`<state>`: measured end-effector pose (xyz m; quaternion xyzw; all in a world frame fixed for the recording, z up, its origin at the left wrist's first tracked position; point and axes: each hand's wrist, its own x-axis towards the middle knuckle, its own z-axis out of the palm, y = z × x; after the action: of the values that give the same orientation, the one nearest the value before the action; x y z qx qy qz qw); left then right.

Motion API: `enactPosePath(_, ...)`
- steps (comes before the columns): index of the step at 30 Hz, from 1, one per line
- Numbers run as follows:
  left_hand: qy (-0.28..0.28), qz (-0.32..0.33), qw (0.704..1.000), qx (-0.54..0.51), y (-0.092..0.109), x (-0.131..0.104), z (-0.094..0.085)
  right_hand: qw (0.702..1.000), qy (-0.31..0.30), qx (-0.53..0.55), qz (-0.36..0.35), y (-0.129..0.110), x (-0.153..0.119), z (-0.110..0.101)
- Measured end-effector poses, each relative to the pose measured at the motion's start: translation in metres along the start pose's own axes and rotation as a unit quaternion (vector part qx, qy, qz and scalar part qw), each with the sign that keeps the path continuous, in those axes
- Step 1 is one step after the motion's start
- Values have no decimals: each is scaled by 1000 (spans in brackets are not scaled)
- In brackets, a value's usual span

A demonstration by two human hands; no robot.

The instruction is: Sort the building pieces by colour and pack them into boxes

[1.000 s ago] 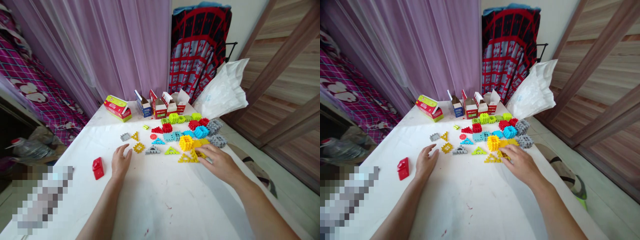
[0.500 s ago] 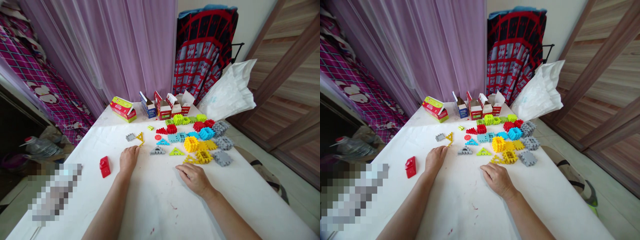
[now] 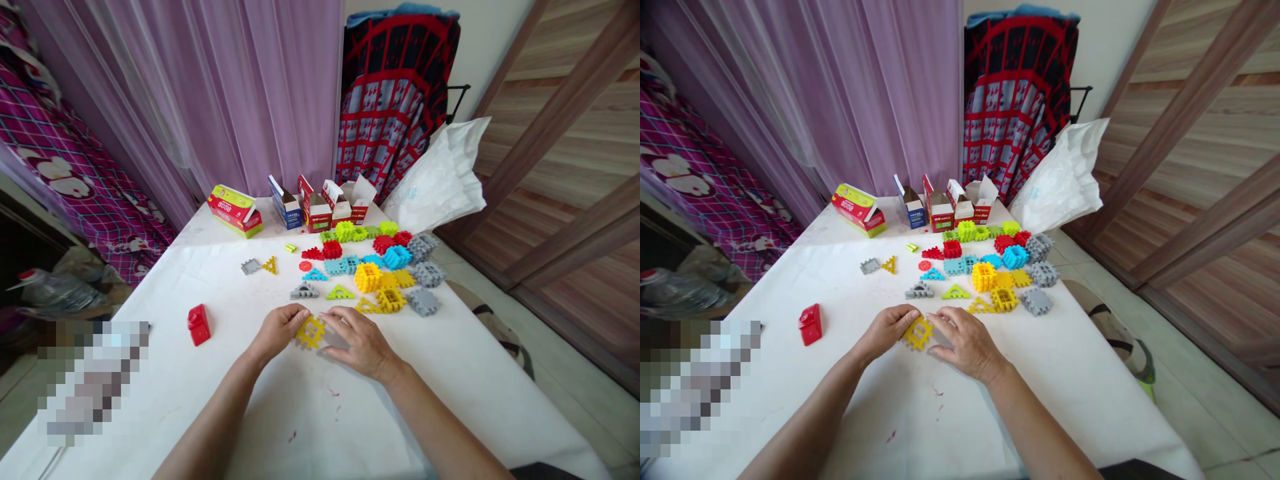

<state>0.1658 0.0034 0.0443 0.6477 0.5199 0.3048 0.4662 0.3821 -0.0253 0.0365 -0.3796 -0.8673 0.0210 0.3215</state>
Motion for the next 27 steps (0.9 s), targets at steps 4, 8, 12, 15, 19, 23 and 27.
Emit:
enactPosePath(4,-49,-3,999,-7,-1,3,8,1000,-6,6,-5,2,-3,-4)
enactPosePath(8,-92,-30,994,-49,4,2,13,999,-28,23,-5,5,-4,-6)
enactPosePath(12,-148,-94,975,-137,9,-3,13,999,-32,41,-3,5,-5,-8)
enactPosePath(15,-157,-108,961,-200,10,-6,11,999,-21,40,6,5,-6,-10)
enactPosePath(19,-127,-102,961,-223,12,-4,11,999,-16,38,27,7,-6,-10)
enactPosePath(23,-113,-108,971,-179,17,2,12,998,-15,33,54,10,-6,-12)
enactPosePath(27,-129,-91,977,-143,22,7,16,997,-35,28,59,10,-6,-12)
